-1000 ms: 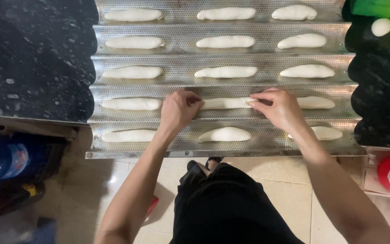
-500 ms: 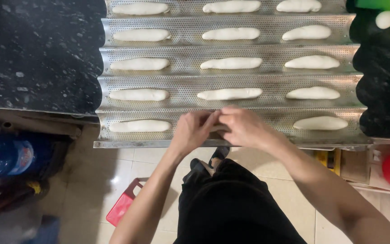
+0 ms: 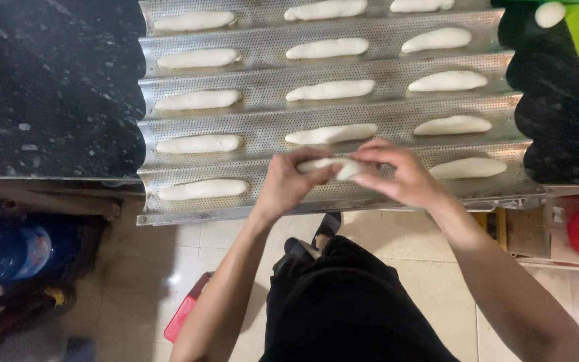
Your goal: Arranging and adjusting pieces of dough on a perforated baking tray in a bakery kitchen
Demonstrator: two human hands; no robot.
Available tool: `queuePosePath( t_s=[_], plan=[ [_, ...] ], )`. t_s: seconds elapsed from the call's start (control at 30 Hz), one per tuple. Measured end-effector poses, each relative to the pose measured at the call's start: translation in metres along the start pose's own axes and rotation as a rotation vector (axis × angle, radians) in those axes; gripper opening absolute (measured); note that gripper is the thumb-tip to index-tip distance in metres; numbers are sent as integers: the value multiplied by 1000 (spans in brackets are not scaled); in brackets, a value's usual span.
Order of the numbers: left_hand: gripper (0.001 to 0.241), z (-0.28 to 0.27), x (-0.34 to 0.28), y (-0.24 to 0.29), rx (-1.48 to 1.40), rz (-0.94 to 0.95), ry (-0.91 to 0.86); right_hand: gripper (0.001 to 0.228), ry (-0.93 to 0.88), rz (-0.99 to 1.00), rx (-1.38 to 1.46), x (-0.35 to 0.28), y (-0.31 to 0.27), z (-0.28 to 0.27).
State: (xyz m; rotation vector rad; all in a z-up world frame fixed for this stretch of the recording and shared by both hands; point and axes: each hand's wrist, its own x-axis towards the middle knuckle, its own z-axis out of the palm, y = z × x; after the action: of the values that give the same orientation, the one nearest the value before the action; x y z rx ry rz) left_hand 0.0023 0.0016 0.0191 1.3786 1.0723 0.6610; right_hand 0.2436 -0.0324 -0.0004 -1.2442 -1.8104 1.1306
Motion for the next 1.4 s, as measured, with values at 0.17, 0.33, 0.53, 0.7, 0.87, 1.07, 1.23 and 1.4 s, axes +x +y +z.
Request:
queuePosePath(
  t_s=[0.17,0.33,0.53,0.7,0.87,1.07,1.23,1.4],
  plan=[
    [41,-9,5,-20,-226,52,-58,38,-35,183,266,-9,5,1],
    [35,-25,4,-39,-225,-15,-35,28,24,207,49,-16,12,-3],
    [38,-33,-8,-33,216,-109,-30,28,28,316,-150,-22,-18,-3],
    [34,-36,-3,-61,469,-159,158,23,55,235,-525,-27,5,-3],
    [44,-35,-6,-67,544,-162,223,23,20,313,-416,-22,-16,-7],
    [36,-35,-12,-54,575,-184,194,27,-19,343,-343,-14,-44,-24],
    [55,-26,0,0,613,-189,218,33,-42,471,-241,16,-18,-102],
    [52,29,87,69,367,-1,137,25,227,-8,-581,102,82,-216]
  ],
)
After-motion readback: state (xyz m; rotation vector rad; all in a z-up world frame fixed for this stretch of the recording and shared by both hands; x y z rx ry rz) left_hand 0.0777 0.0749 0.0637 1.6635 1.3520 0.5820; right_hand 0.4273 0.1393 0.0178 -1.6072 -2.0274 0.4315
